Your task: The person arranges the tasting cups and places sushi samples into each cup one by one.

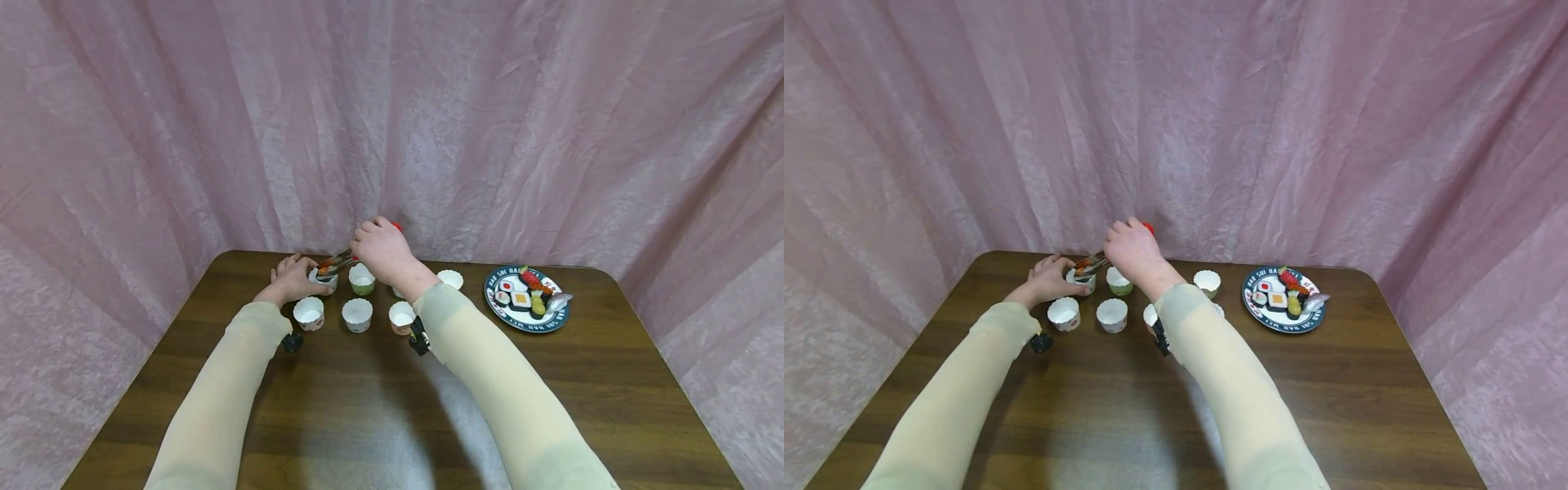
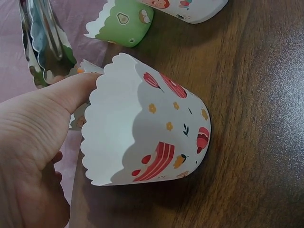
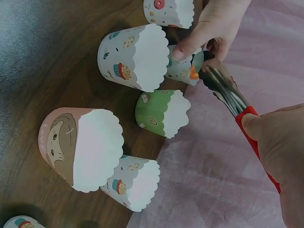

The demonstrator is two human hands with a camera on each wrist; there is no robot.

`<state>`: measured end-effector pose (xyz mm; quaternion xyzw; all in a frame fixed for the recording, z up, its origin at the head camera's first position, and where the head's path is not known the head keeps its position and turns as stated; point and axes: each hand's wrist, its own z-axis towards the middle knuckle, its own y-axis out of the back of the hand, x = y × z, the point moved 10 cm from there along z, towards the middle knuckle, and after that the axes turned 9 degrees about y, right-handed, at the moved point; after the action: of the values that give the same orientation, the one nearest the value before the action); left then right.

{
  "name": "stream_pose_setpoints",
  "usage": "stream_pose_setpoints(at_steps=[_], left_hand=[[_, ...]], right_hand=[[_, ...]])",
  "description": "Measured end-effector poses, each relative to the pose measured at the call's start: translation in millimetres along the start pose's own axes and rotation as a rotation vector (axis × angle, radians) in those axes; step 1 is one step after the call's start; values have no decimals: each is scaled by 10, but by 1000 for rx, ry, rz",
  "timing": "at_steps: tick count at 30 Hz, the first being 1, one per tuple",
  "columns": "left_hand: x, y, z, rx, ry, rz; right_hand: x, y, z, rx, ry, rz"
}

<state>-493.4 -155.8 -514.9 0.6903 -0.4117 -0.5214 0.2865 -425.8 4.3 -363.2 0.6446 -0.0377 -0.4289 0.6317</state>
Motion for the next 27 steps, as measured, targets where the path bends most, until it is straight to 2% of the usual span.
stream_pose_setpoints(at_steps=[12,20,27], left_hand=[[-69,15,-112,6,-2,18],[-45,-3,-16,4,-14,15],[-46,30,-41,0,-16,19]], right_hand=[[9,-33,-26,6,-3,11],[-46,32,-74,-3,-13,-14],[-226,168,-271,-38,-1,-53]])
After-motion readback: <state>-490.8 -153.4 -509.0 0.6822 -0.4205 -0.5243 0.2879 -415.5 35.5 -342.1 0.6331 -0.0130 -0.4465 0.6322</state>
